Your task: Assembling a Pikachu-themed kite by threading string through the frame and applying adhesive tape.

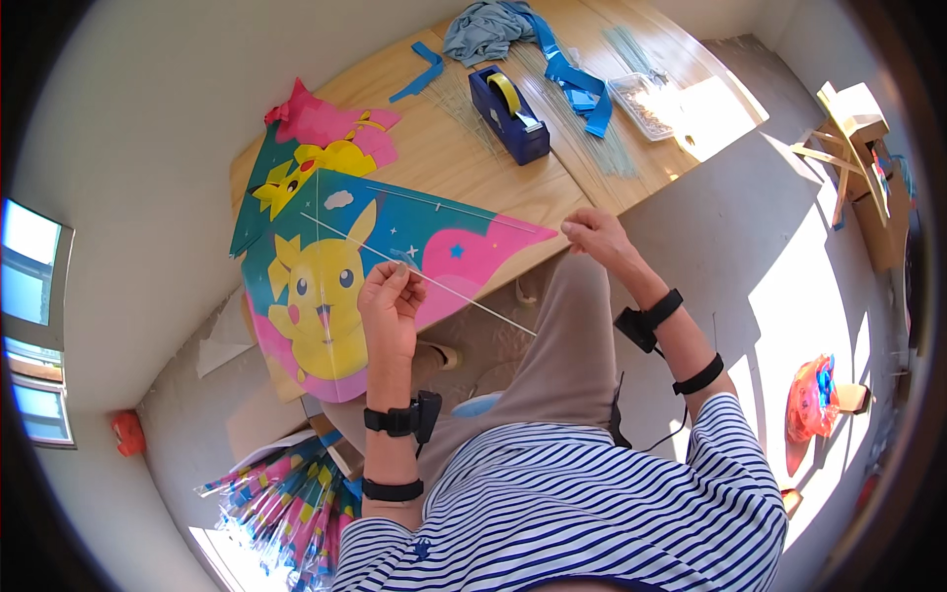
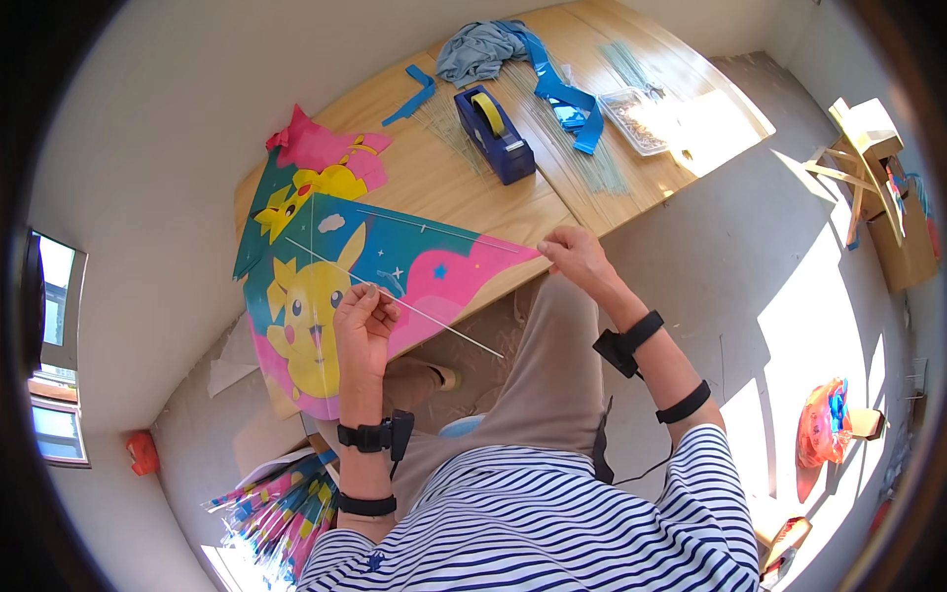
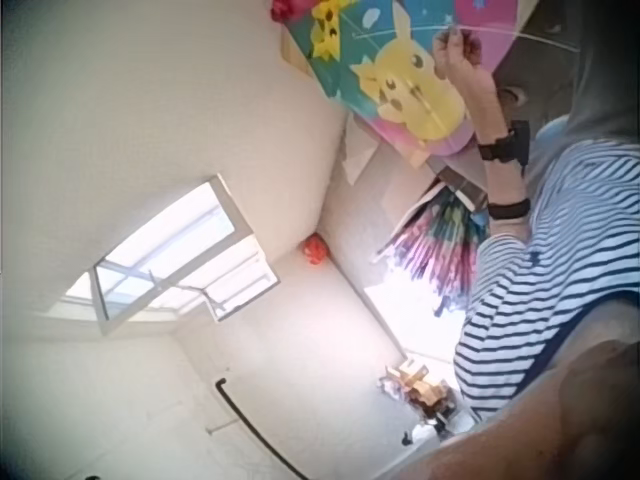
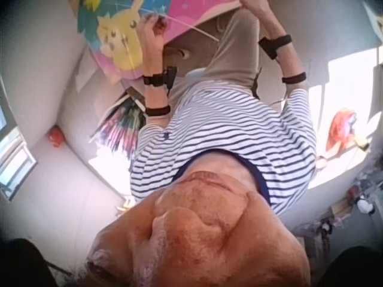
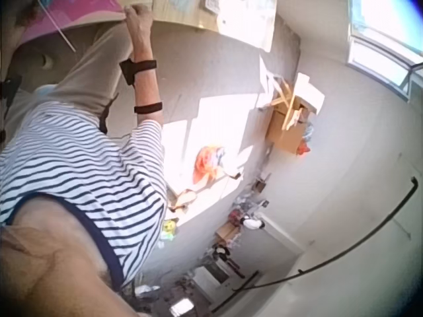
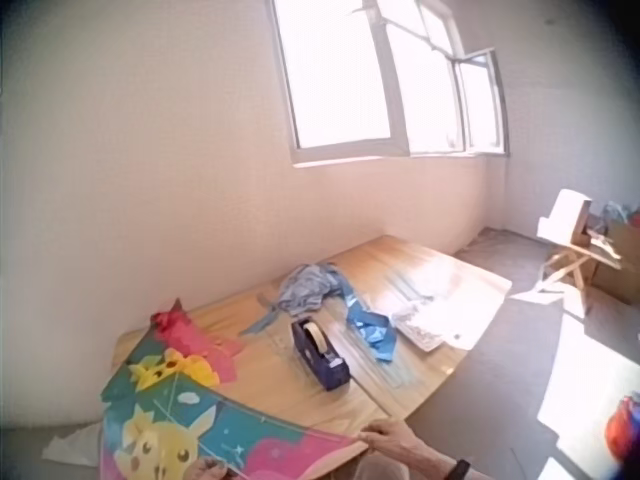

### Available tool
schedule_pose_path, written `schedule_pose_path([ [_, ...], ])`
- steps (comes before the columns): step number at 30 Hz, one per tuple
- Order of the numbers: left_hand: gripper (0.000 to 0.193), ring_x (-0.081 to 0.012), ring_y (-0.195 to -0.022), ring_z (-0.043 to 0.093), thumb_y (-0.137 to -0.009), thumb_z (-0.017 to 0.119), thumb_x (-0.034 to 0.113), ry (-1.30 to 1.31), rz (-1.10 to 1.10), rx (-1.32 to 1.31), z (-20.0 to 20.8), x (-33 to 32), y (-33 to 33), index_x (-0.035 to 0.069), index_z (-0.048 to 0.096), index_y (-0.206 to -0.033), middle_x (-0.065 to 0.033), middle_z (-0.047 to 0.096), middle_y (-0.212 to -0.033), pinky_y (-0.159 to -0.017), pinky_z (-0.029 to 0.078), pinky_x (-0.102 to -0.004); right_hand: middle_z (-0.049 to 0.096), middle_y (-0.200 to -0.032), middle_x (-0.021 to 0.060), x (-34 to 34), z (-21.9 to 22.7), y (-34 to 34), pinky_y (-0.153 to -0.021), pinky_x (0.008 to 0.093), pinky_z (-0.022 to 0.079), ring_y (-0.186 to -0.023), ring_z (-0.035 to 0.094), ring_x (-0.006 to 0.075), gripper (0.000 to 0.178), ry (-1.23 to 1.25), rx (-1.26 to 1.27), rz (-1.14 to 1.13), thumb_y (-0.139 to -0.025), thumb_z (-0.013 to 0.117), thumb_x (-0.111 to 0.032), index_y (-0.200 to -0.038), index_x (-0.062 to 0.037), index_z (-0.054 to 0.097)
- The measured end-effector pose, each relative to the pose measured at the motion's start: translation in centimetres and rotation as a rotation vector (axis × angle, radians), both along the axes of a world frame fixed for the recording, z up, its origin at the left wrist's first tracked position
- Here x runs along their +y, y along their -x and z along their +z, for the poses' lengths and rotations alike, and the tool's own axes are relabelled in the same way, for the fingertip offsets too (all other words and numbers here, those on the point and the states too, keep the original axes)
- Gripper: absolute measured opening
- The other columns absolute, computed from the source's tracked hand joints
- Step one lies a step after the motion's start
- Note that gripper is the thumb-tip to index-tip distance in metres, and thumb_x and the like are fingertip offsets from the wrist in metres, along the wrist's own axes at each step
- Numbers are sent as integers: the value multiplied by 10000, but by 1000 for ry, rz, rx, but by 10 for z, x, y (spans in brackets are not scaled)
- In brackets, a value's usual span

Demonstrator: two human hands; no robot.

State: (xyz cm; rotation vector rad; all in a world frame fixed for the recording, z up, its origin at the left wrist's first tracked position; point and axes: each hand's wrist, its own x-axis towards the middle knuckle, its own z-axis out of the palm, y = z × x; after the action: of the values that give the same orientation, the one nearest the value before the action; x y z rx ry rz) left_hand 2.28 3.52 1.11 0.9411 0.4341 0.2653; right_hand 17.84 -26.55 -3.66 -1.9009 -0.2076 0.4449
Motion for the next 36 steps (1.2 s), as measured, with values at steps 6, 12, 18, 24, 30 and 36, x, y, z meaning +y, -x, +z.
schedule_pose_path([
  [6,18,-132,-692,628,-932,617,50,-46,-13,92,13,-18,23,37,606,-928,-63,656,-809,-676,541,-250,689,-905,120,47,-6,-171,-703,331,511,-801,653,193,333,77,-418,-208,-859,664,-218,-1072,37,686],
  [12,23,-139,-695,628,-929,612,46,-87,-6,134,16,-15,38,25,605,-924,-70,659,-813,-677,537,-254,687,-1027,293,83,-2,-216,-859,430,508,-1028,656,420,286,267,-191,-194,-761,624,-170,-920,43,727],
  [18,23,-129,-698,631,-931,607,44,-78,-23,135,15,-20,32,22,606,-926,-71,660,-815,-678,543,-242,689,-985,316,85,-20,-223,-798,444,511,-969,681,422,292,224,-163,-245,-751,630,-142,-910,90,709],
  [24,18,-142,-748,626,-940,611,60,-83,-104,138,16,-33,9,49,598,-934,-58,648,-835,-701,533,-275,684,-801,110,77,4,-200,-645,362,433,-737,612,210,176,-12,-72,-305,-744,719,-135,-801,30,691],
  [30,25,-138,-733,621,-938,609,62,-49,-252,127,14,-67,-36,48,595,-922,-67,647,-822,-692,529,-266,660,-812,11,2,43,-88,-740,279,412,-808,581,117,197,-201,-34,-68,-829,705,-225,-874,-34,691],
  [36,46,-131,-689,629,-933,610,69,-14,-450,192,-12,-122,-91,55,587,-897,-61,659,-803,-671,537,-261,613,-817,37,-118,80,119,-807,279,452,-845,587,119,131,-237,103,-223,-878,632,-119,-824,-1,642],
])
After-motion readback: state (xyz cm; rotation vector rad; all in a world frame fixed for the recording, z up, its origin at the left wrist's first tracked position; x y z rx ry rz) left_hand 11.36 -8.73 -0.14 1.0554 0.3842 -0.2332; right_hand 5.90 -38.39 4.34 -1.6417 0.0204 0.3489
